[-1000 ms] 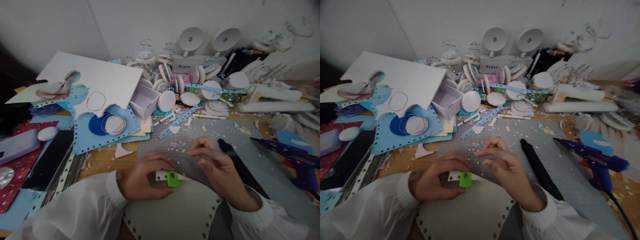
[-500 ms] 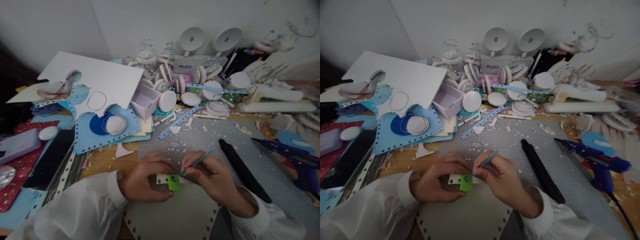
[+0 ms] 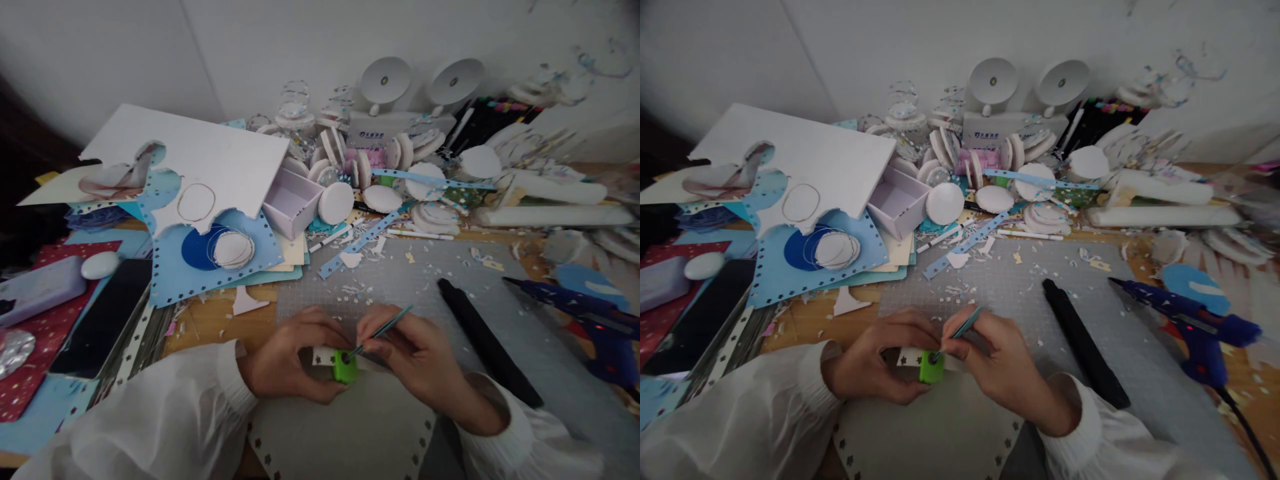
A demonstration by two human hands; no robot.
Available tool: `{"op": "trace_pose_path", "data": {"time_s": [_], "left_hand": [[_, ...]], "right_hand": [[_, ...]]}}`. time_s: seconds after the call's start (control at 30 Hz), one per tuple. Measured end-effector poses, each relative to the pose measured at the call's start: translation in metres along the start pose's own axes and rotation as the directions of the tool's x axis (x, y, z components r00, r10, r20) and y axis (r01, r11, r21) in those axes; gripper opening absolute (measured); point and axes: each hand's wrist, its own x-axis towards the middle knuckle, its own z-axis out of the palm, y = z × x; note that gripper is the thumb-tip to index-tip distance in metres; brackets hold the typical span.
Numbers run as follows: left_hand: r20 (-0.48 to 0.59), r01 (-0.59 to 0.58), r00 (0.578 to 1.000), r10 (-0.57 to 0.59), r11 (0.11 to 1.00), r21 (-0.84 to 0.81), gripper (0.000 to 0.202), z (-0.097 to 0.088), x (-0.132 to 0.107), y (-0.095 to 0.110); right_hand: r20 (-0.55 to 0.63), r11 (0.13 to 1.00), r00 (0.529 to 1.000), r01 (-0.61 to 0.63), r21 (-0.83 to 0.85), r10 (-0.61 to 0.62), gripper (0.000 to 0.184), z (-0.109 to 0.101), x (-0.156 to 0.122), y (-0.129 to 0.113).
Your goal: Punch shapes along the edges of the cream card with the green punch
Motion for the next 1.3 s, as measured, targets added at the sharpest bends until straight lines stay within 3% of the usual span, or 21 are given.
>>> {"op": "trace_pose_path", "data": {"time_s": [0.2,0.3,0.37,0.43,0.5,0.57,0.63,0.7,0.73,0.8,0.87,0.93,1.0,1.1,1.2,1.3], "left_hand": [[-0.012,0.062,0.998,-0.063,0.994,-0.085,0.029,-0.002,0.001,0.002],[0.001,0.149,0.989,-0.150,0.982,-0.112,0.029,-0.005,0.004,0.006],[0.001,0.170,0.985,-0.171,0.976,-0.134,0.028,-0.007,0.005,0.007],[-0.005,0.167,0.985,-0.171,0.970,-0.174,0.028,-0.008,0.005,0.007],[-0.023,0.178,0.982,-0.187,0.960,-0.214,0.028,-0.009,0.004,0.006],[-0.044,0.197,0.976,-0.213,0.952,-0.235,0.026,-0.011,0.003,0.006],[-0.071,0.218,0.968,-0.242,0.945,-0.245,0.024,-0.012,0.003,0.006],[-0.103,0.240,0.957,-0.273,0.937,-0.253,0.020,-0.013,0.003,0.005],[-0.123,0.251,0.949,-0.289,0.933,-0.258,0.019,-0.014,0.003,0.005],[-0.153,0.271,0.935,-0.319,0.925,-0.267,0.017,-0.013,0.002,0.004],[-0.169,0.299,0.922,-0.347,0.919,-0.257,0.018,-0.012,0.002,0.003],[-0.183,0.333,0.908,-0.376,0.915,-0.229,0.019,-0.011,0.003,0.003],[-0.196,0.350,0.901,-0.386,0.916,-0.197,0.021,-0.010,0.003,0.002],[-0.212,0.332,0.909,-0.359,0.930,-0.156,0.024,-0.010,0.003,0.001],[-0.212,0.291,0.926,-0.312,0.949,-0.122,0.026,-0.011,0.003,0.000],[-0.161,0.267,0.947,-0.278,0.960,-0.084,0.030,-0.012,0.002,-0.001]], "right_hand": [[-0.020,0.999,0.999,-0.024,0.035,0.025,0.009,0.004,0.000,0.000],[-0.169,0.995,0.986,0.025,0.098,-0.008,0.012,-0.002,0.002,-0.001],[-0.330,0.993,0.944,0.066,0.095,-0.031,0.011,-0.010,0.005,0.001],[-0.465,0.998,0.883,0.070,0.002,-0.061,0.009,-0.020,0.007,0.005],[-0.501,0.979,0.859,0.003,-0.206,-0.108,0.009,-0.030,0.010,0.013],[-0.429,0.874,0.895,-0.107,-0.473,-0.123,0.012,-0.038,0.011,0.024],[-0.322,0.715,0.937,-0.135,-0.686,-0.133,0.014,-0.044,0.012,0.035],[-0.244,0.589,0.961,-0.121,-0.799,-0.134,0.015,-0.048,0.012,0.042],[-0.226,0.566,0.966,-0.116,-0.816,-0.127,0.016,-0.050,0.013,0.042],[-0.247,0.619,0.959,-0.112,-0.777,-0.136,0.016,-0.054,0.014,0.037],[-0.294,0.748,0.939,-0.063,-0.661,-0.180,0.016,-0.055,0.015,0.022],[-0.288,0.818,0.934,0.008,-0.575,-0.211,0.015,-0.050,0.016,0.004],[-0.082,0.830,0.979,0.115,-0.545,-0.189,0.025,-0.037,0.016,-0.011],[0.222,0.851,0.970,0.199,-0.486,-0.101,0.055,-0.010,0.016,-0.018],[0.253,0.886,0.962,0.205,-0.415,-0.104,0.035,0.009,0.018,-0.012],[0.192,0.915,0.976,0.166,-0.367,-0.100,0.022,0.009,0.020,-0.006]]}}
